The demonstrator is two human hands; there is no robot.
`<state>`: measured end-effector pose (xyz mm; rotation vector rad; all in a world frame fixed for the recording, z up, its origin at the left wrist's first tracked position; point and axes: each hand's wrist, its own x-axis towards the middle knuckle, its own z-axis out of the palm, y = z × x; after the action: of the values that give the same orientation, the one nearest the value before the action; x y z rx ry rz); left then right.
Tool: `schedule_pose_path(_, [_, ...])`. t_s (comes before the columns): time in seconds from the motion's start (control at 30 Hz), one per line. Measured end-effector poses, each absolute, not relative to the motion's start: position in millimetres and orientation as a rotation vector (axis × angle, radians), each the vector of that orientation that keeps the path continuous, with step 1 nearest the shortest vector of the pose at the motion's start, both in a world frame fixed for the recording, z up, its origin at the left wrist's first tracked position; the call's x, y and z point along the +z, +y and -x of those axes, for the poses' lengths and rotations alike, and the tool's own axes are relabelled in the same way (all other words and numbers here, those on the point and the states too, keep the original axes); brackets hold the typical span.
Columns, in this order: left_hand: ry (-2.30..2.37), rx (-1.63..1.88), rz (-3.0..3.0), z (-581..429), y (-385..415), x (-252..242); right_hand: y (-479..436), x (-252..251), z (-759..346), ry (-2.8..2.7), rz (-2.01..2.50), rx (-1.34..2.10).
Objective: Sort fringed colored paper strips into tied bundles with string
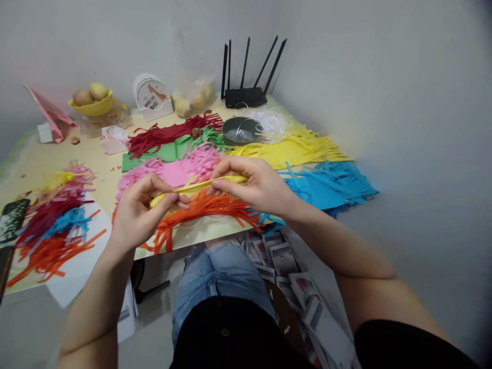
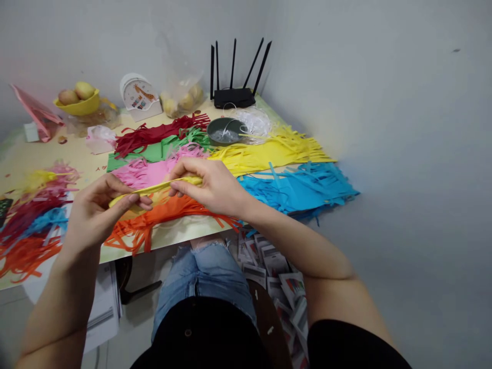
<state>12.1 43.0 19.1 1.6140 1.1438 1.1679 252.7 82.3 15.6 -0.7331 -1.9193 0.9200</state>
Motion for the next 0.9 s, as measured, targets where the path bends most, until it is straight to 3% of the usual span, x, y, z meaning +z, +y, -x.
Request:
schedule_pose_path(0.33, [1.004, 1.255, -1.354, -12.2, 48.1, 10.2, 92.7, 1.0, -250.4, -1.791, 0.584, 1.127])
schedule_pose_path(0.57, [1.043, 1.293, -1.504, -12.0, 50.0, 1.2, 100.1, -3.7, -246.2, -1.698, 0.612, 1.232])
schedule_pose_path(0.77, [1.091, 0.912, -1.958, 0.6, 52.9, 18.4, 92.9, -3.7, -248.1, -1.958, 0.573, 0.893])
schedule_pose_path(0.9, [1.151, 0.87, -2.123, -9.1, 58.4, 28.7, 92.0, 2.6, -249.4, -2.121, 0.478, 0.679])
